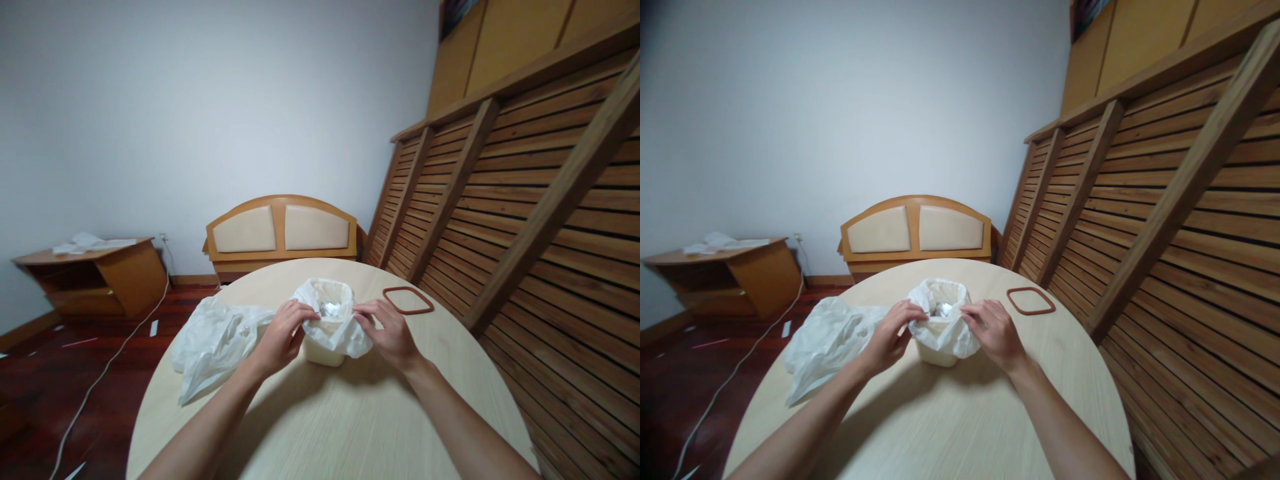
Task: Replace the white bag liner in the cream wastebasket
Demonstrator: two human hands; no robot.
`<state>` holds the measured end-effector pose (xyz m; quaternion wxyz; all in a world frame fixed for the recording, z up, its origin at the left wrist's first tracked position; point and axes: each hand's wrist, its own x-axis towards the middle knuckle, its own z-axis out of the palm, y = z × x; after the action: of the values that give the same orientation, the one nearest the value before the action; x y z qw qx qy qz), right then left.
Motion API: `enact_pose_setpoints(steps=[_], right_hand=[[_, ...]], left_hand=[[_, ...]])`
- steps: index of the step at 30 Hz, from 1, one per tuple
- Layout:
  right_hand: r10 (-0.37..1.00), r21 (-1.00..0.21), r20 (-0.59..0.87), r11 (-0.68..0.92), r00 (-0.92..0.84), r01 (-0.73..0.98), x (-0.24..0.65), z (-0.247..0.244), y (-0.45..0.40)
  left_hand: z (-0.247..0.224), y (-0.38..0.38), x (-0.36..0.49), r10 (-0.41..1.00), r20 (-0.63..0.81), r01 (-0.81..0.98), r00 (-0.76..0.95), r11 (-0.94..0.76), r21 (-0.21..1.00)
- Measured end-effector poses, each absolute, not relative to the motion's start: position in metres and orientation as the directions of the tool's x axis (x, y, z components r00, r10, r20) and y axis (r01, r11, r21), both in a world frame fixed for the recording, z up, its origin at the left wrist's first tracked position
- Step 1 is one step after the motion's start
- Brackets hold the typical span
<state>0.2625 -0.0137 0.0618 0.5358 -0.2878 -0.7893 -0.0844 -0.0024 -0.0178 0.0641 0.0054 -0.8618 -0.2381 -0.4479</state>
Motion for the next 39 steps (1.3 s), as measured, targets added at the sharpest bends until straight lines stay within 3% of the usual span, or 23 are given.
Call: enact_pose_setpoints(steps=[8,15,20,24,34,39], right_hand=[[0.322,-0.192,0.930,0.836,-0.176,0.515,0.267,0.062,-0.012],[0.329,-0.146,0.887,0.866,-0.325,0.479,0.266,0.066,-0.017],[0.286,-0.107,0.890,0.889,-0.356,0.446,0.262,0.069,-0.020],[0.274,-0.103,0.900,0.889,-0.338,0.446,0.251,0.071,-0.028],[0.298,-0.157,0.922,0.871,-0.246,0.465,0.230,0.070,-0.042],[0.269,-0.122,0.926,0.877,-0.266,0.465,0.233,0.070,-0.040]], left_hand=[[0.080,-0.029,-0.004,0.424,0.776,0.283,0.467,-0.903,0.323],[0.082,-0.034,-0.007,0.482,0.783,0.183,0.393,-0.876,0.447],[0.084,-0.036,-0.003,0.541,0.780,0.217,0.314,-0.841,0.496],[0.084,-0.039,0.004,0.503,0.797,0.272,0.334,-0.861,0.429],[0.084,-0.052,0.018,0.289,0.803,0.325,0.521,-0.937,0.127],[0.084,-0.054,0.022,0.245,0.810,0.285,0.533,-0.953,0.101]])
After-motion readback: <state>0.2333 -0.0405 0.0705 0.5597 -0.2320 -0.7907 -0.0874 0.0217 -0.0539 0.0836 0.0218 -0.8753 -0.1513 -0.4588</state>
